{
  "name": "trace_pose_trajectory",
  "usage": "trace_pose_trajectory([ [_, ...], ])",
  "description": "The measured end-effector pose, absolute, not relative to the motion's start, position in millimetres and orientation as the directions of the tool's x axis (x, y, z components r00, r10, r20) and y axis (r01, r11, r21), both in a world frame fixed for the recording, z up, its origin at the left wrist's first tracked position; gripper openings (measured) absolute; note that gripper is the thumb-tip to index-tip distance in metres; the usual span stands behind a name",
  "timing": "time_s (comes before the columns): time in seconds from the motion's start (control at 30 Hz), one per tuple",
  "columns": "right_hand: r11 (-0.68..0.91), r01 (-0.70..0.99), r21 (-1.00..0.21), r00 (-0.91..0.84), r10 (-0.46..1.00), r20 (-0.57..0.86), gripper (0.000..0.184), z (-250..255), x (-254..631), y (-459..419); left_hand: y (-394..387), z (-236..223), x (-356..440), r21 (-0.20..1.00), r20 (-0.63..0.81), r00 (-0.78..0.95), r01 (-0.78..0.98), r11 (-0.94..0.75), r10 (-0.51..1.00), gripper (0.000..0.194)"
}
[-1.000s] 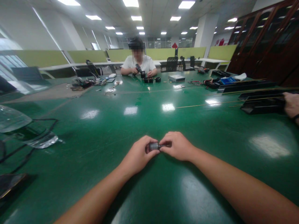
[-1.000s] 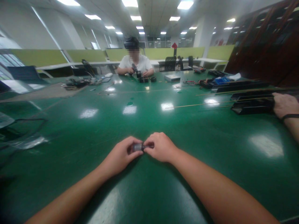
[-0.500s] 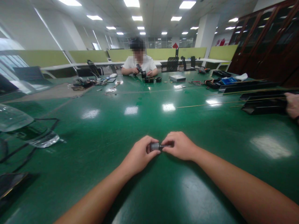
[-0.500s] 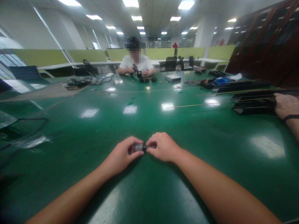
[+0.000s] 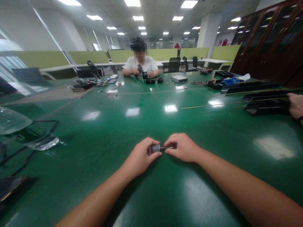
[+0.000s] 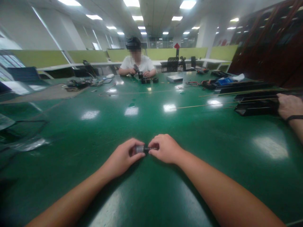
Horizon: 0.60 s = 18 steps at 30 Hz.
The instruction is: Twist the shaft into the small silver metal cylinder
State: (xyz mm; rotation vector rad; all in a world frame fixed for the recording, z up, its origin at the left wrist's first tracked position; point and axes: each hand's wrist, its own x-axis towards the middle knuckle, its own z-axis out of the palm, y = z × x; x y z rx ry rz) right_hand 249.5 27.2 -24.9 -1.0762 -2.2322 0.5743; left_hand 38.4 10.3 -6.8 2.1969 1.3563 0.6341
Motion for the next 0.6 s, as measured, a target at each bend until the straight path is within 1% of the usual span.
trace_pose_trajectory([
  [0.27, 0.597, 0.541, -0.592, -0.534, 0.788, 0.306, 0.013, -22.1, 257.2, 30.2, 10.6, -7.6, 38.3, 0.61, 0.132, 0.404, 0.687, -0.395, 0.905, 0.022],
  [0.6, 0.563, 0.552, -0.616, -0.529, 0.807, 0.263, 0.016, -21.4, 262.4, 31.4, 11.0, -8.9, 37.2, 0.609, 0.14, 0.408, 0.683, -0.403, 0.902, 0.024],
])
